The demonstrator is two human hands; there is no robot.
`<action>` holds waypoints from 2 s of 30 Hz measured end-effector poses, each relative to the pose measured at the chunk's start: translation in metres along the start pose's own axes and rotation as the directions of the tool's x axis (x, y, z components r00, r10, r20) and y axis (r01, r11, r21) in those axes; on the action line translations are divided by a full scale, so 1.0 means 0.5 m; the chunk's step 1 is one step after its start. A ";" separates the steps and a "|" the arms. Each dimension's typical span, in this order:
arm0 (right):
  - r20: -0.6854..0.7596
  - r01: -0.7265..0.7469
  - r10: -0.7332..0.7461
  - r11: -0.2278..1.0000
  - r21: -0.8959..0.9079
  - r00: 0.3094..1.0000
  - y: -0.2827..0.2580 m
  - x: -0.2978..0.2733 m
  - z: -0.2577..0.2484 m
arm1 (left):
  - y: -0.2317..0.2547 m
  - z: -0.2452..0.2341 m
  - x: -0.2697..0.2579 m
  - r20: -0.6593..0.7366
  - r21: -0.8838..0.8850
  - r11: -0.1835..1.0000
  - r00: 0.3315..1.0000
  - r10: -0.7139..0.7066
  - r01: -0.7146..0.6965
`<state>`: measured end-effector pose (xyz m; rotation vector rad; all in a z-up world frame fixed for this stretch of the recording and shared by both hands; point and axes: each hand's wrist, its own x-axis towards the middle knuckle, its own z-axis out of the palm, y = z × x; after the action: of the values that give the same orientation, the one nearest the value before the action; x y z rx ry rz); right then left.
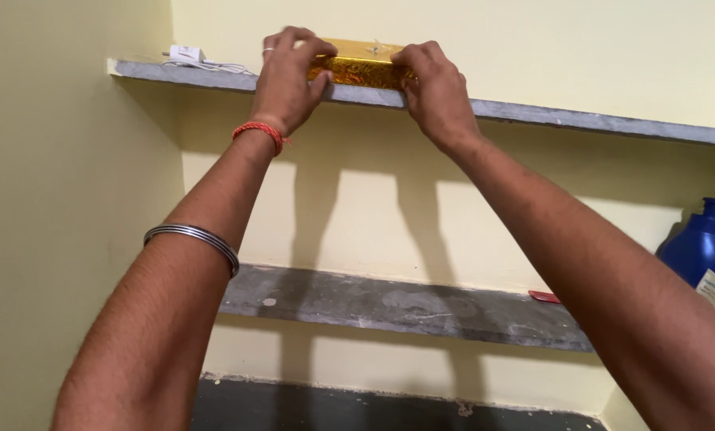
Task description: The person unzips a patterned duffel bag on a bed and removes items one at a time, placing toiletries such as a comb, toothbrush, toothpaste, bottles and a charger on the built-in stair shelves. They then take out folded clothing items and stack them in a row on the shelf.
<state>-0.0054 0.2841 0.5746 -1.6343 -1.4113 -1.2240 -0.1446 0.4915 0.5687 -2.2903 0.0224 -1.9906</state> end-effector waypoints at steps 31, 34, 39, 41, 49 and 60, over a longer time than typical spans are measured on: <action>0.198 -0.747 0.722 0.656 0.110 0.663 -0.072 -1.116 -0.467 | 0.701 0.095 -0.722 0.933 -0.209 -0.298 0.281 0.226 0.932; 0.331 -0.885 0.822 0.447 0.127 0.463 -0.094 -1.278 -0.505 | 0.742 0.076 -0.803 0.971 0.008 -0.141 0.027 0.239 0.990; 0.701 -0.848 0.650 0.515 -0.123 0.294 -0.127 -1.468 -0.533 | 0.752 0.031 -0.859 0.957 0.166 -0.037 -0.152 0.248 0.985; 0.750 -0.775 0.620 0.584 -0.243 0.232 -0.133 -1.520 -0.529 | 0.751 0.015 -0.868 0.950 0.200 0.007 -0.196 0.242 0.980; 0.838 -0.575 0.533 0.651 -0.496 -0.119 -0.168 -1.646 -0.480 | 0.760 -0.009 -0.901 0.933 0.265 0.071 -0.274 0.234 0.962; 0.746 -0.496 0.620 0.582 -0.645 -0.242 -0.121 -1.487 -0.559 | 0.743 -0.002 -0.934 0.927 0.277 0.070 -0.286 0.244 0.958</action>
<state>-0.1189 -0.2298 -0.0234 -2.8990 -0.7159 0.7254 -0.1900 0.1602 0.0746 -4.3418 -0.5456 1.3100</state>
